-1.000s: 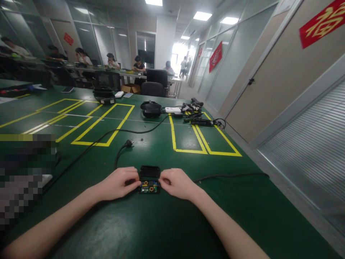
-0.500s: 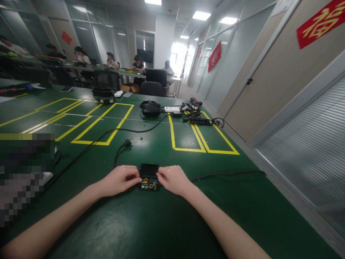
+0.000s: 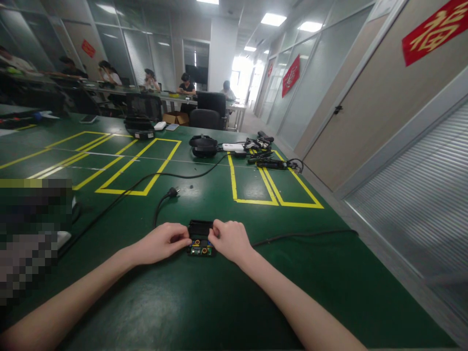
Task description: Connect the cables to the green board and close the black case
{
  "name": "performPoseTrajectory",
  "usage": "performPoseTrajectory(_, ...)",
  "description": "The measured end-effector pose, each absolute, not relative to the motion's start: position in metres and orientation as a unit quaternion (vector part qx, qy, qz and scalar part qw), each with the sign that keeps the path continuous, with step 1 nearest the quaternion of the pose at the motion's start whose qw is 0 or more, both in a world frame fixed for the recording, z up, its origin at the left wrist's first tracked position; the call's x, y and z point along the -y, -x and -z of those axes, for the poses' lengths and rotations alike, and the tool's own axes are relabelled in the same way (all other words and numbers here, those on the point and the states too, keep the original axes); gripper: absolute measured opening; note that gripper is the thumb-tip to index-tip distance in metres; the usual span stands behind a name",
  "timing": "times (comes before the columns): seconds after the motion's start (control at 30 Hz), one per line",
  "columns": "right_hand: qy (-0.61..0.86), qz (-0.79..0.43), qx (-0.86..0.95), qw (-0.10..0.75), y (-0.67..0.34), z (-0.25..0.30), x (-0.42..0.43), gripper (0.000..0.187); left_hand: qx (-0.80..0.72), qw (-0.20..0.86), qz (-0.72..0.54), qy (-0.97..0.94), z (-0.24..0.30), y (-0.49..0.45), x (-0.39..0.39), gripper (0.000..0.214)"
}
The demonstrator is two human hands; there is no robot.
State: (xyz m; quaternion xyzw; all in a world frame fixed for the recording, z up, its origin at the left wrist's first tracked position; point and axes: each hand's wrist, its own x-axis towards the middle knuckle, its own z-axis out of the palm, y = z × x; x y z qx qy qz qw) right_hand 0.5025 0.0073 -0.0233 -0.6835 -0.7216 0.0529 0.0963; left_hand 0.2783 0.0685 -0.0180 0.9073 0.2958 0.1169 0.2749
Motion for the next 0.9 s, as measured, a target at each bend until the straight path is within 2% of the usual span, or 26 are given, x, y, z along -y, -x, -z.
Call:
performPoseTrajectory(0.13,0.692,-0.050,0.705,0.143,-0.506,0.027,-0.006,0.010,-0.316,0.191,-0.141,-0.919,0.019,-0.279,-0.068,0.025)
performPoseTrajectory(0.27,0.668,-0.044,0.714,0.205,-0.510,0.035,-0.006,0.023,-0.378,0.142,-0.171,-0.899,0.023,-0.280,-0.069,0.016)
performPoseTrajectory(0.33,0.642,-0.080,0.726,0.232,-0.513,0.039,-0.007,0.018,-0.386,0.149,-0.185,-0.891,0.026,-0.280,-0.070,0.012)
performPoseTrajectory(0.43,0.619,-0.159,0.712,0.291,-0.516,0.042,-0.009,0.010,-0.388,0.182,-0.203,-0.880,0.029,-0.281,-0.069,0.011)
performPoseTrajectory(0.63,0.553,-0.386,0.616,0.408,-0.524,0.037,-0.010,0.019,-0.379,0.286,-0.257,-0.842,0.028,-0.282,-0.066,0.007)
performPoseTrajectory(0.77,0.565,-0.438,0.558,0.421,-0.526,0.035,-0.010,0.036,-0.370,0.392,-0.257,-0.802,0.024,-0.282,-0.066,0.011)
performPoseTrajectory(0.9,0.562,-0.460,0.547,0.416,-0.528,0.036,-0.011,0.041,-0.377,0.509,-0.228,-0.739,0.025,-0.282,-0.070,0.014)
